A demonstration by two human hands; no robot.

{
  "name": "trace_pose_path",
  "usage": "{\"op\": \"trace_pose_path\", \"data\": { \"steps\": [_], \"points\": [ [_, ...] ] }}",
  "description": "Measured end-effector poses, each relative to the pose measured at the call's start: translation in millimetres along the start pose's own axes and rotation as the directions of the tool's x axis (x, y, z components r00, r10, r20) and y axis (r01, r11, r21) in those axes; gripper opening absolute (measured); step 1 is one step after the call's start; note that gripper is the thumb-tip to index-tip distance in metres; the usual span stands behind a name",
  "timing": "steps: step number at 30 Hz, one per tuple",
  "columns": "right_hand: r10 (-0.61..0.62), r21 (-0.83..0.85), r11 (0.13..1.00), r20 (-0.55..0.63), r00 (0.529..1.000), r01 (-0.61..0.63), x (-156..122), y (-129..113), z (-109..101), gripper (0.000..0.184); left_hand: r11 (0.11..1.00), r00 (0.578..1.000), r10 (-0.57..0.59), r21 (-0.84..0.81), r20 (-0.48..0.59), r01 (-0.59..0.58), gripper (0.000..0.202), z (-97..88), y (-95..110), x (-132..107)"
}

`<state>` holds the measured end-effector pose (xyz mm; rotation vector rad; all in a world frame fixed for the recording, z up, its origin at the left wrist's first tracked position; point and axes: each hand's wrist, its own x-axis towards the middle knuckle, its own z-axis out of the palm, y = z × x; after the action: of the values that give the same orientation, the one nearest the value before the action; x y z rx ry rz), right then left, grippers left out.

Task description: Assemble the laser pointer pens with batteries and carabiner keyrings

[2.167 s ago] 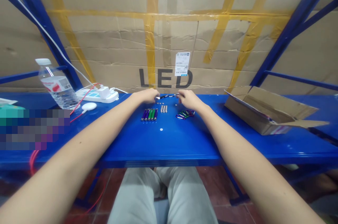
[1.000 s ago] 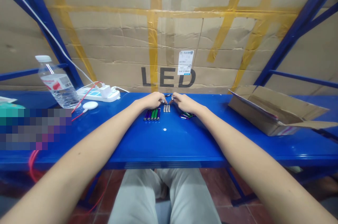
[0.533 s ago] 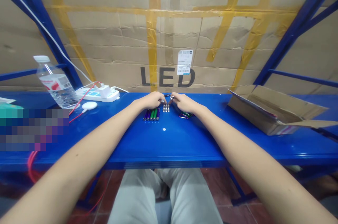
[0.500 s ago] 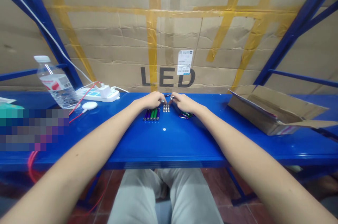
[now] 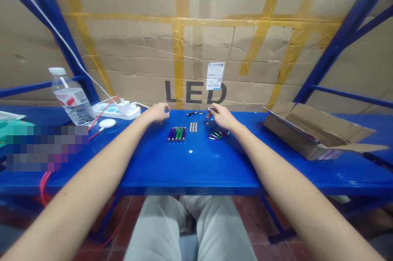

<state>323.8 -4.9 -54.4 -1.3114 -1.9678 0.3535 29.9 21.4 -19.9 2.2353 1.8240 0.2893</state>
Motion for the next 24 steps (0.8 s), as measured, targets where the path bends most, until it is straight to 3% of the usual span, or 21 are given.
{"op": "trace_pose_path", "data": {
  "steps": [7, 12, 17, 24],
  "points": [
    [0.009, -0.038, 0.999, 0.022, 1.000, -0.008, 0, -5, 3, 0.024, 0.985, 0.952, -0.172, 0.073, 0.254, 0.159, 0.019, 0.2, 0, -24],
    [0.011, -0.030, 0.999, 0.020, 1.000, -0.010, -1, -8, 1, 0.023, 0.993, 0.931, -0.117, 0.038, 0.346, 0.110, 0.015, -4.1, 7, -30],
    [0.008, -0.032, 0.999, 0.025, 1.000, -0.007, -1, -7, 1, 0.024, 0.991, 0.886, -0.043, -0.096, 0.463, 0.098, 0.019, -6.6, 12, -35],
    [0.008, -0.038, 0.999, 0.034, 0.999, -0.006, -1, -7, 2, 0.025, 0.982, 0.878, -0.053, -0.133, 0.475, 0.132, 0.025, -2.0, 12, -32]
  ]
}}
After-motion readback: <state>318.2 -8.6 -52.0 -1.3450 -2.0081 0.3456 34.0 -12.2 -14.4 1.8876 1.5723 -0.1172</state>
